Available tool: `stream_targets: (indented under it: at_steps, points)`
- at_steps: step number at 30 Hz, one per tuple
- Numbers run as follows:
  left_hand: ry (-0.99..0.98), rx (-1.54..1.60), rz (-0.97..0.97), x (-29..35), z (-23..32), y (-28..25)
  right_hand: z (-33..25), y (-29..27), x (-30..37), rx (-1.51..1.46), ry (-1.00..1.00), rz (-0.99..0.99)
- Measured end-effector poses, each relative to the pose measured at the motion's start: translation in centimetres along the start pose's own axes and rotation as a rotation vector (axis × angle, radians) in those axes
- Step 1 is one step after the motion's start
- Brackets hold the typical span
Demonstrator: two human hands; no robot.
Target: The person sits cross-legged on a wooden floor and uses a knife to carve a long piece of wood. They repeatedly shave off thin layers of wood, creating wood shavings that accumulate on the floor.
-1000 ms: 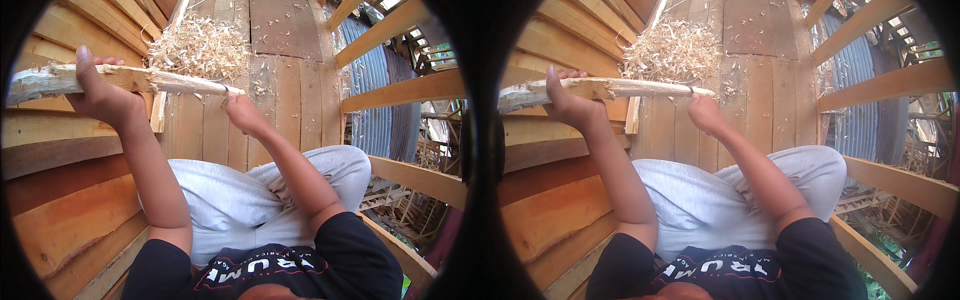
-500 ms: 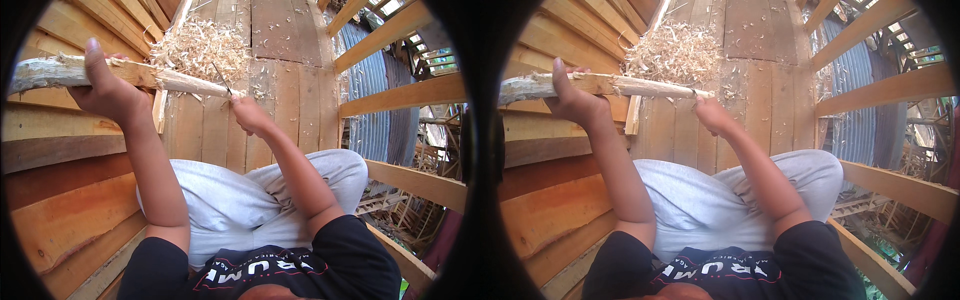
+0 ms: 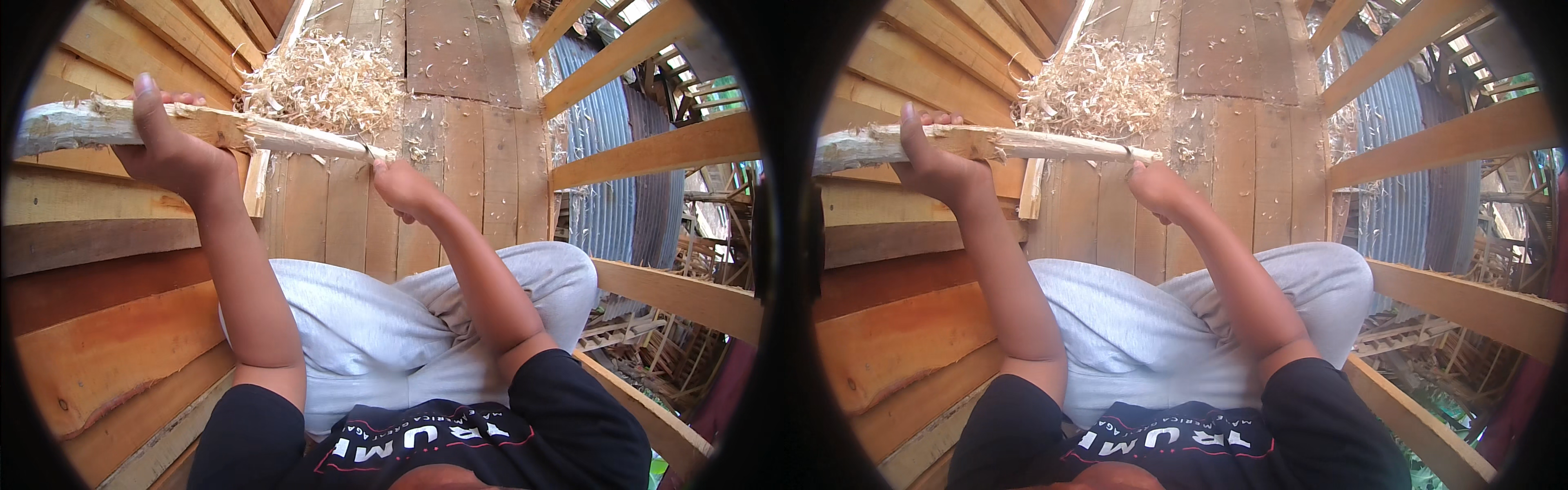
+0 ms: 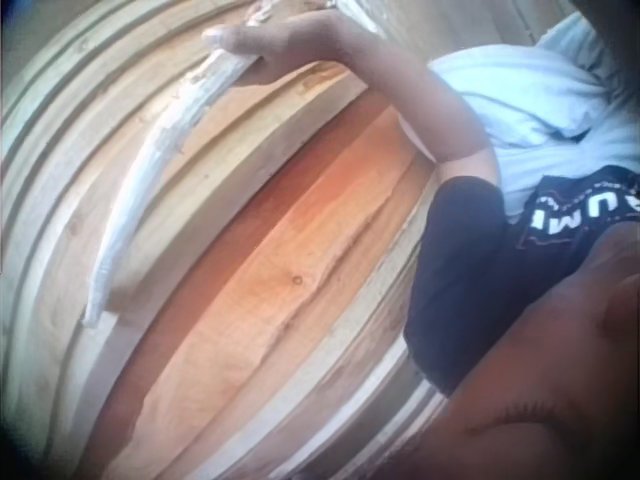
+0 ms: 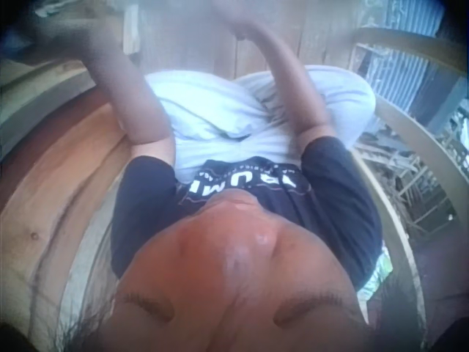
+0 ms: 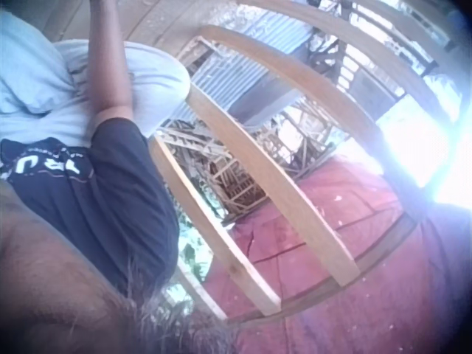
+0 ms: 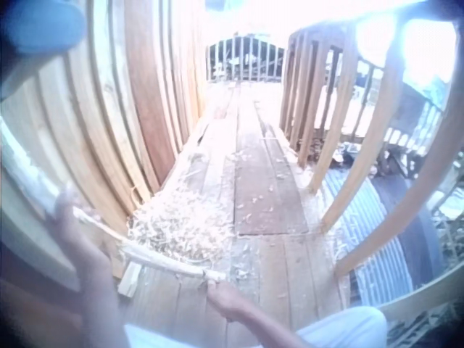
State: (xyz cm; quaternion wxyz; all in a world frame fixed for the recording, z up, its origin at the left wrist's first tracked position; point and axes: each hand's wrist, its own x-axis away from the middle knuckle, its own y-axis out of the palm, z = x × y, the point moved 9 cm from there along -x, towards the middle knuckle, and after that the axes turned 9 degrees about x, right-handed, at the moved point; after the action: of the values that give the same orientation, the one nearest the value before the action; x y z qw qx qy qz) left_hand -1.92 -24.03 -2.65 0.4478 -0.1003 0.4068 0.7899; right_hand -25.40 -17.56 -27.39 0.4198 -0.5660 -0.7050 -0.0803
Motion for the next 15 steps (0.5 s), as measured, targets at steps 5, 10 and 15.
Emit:
stream_targets:
  at_steps: [5, 10, 15]
  points:
    - [0.021, -0.028, -0.007, -0.1, 0.1, -0.4, -0.6, -0.6, 0.7, 0.063, 0.021, -0.155]
    - [0.023, -0.01, -0.015, 0.3, 0.4, 0.6, -0.6, -0.5, 0.1, 0.066, -0.013, -0.063]
    - [0.055, 0.029, -0.013, 0.1, 0.7, -0.1, 0.6, -0.4, 1.9, 0.158, 0.062, -0.079]
